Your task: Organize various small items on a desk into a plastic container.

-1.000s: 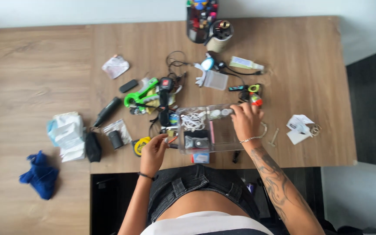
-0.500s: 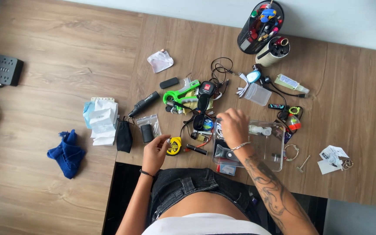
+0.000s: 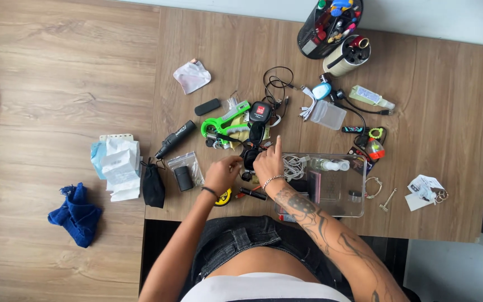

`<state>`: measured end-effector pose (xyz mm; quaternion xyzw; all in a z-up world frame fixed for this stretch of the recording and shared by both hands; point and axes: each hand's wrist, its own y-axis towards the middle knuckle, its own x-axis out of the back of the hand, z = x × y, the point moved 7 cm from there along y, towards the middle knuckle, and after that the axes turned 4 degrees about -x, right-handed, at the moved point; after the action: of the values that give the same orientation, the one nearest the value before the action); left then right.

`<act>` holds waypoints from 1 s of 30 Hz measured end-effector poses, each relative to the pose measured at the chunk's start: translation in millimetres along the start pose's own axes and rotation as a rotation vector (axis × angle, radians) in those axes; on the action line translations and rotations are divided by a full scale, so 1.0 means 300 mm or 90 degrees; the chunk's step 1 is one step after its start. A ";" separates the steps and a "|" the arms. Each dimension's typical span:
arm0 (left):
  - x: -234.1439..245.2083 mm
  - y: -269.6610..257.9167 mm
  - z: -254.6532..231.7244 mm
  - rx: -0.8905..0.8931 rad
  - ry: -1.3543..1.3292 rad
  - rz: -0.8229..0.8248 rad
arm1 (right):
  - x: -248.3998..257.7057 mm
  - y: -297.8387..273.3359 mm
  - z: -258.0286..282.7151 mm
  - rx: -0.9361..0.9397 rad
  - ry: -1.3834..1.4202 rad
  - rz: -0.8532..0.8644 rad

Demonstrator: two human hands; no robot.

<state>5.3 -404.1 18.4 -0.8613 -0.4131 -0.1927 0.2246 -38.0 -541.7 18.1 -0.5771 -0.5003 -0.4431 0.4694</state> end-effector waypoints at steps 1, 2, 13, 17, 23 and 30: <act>-0.009 0.007 -0.007 0.000 0.001 0.000 | -0.025 0.011 0.010 0.000 0.001 0.000; -0.013 0.013 -0.018 -0.008 -0.004 -0.013 | -0.062 0.022 0.022 0.010 -0.038 0.033; 0.114 0.042 0.083 0.004 0.048 -0.219 | -0.075 0.045 0.050 0.060 -0.006 0.037; 0.211 0.148 0.061 -0.106 0.201 -0.301 | -0.067 0.037 0.058 0.072 0.022 -0.006; 0.150 0.334 0.253 -0.118 0.321 -0.225 | 0.013 0.028 0.039 0.073 0.121 -0.078; 0.343 0.313 0.084 -0.115 0.204 -0.134 | 0.121 0.011 0.013 0.062 0.182 -0.116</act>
<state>144.0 -378.4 29.6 -0.7885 -0.4408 -0.3857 0.1877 -30.8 -532.1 52.7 -0.4369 -0.5000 -0.5365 0.5209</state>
